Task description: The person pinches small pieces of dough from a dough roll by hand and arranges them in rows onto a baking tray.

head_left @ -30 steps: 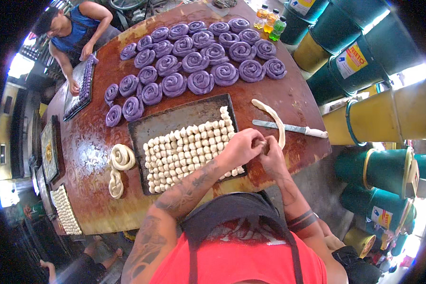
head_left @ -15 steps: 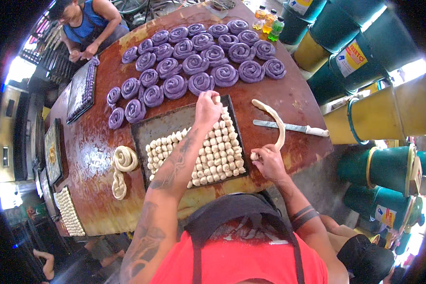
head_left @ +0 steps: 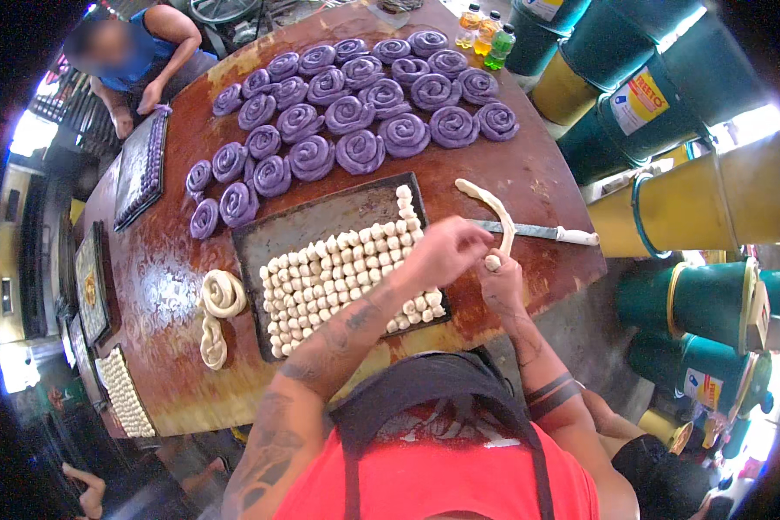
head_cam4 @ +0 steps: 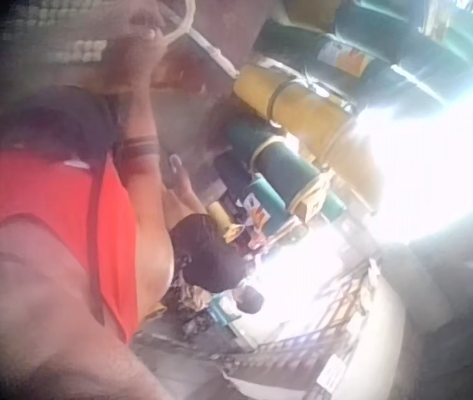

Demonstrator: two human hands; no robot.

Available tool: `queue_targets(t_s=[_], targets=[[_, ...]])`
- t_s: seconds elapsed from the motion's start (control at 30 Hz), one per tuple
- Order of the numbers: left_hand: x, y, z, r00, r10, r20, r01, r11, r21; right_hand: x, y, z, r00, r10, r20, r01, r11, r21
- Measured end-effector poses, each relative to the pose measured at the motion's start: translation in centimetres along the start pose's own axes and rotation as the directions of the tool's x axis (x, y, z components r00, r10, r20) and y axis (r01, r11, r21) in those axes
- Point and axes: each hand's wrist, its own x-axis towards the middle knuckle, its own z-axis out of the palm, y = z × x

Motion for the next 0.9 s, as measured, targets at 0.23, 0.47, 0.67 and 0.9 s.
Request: queue_targets(t_s=[0.23,0.47,0.67,0.9], targets=[[-3.4,-1.2,-0.2,0.992,-0.119,-0.037,0.121,0.990,0.068,-1.7,-3.8,0.9,0.971,-0.238,0.000,0.234,0.957,0.168],[-3.1,-1.8,-1.2,0.884,-0.464,0.056,0.466,0.883,-0.060,-1.4,-3.7,0.3,0.982,-0.179,0.067,0.170,0.978,0.123],[2.3,-8.7,-8.2,0.821,-0.137,-0.554,0.318,0.917,0.243,-1.0,-1.6,0.5,0.829,-0.528,0.183,0.533,0.846,0.027],[5.6,-11.1,-9.1,0.936,-0.122,-0.329,0.292,0.792,0.536,0.9,0.5,-2.1,0.950,-0.172,0.259,-0.073,0.686,0.724]])
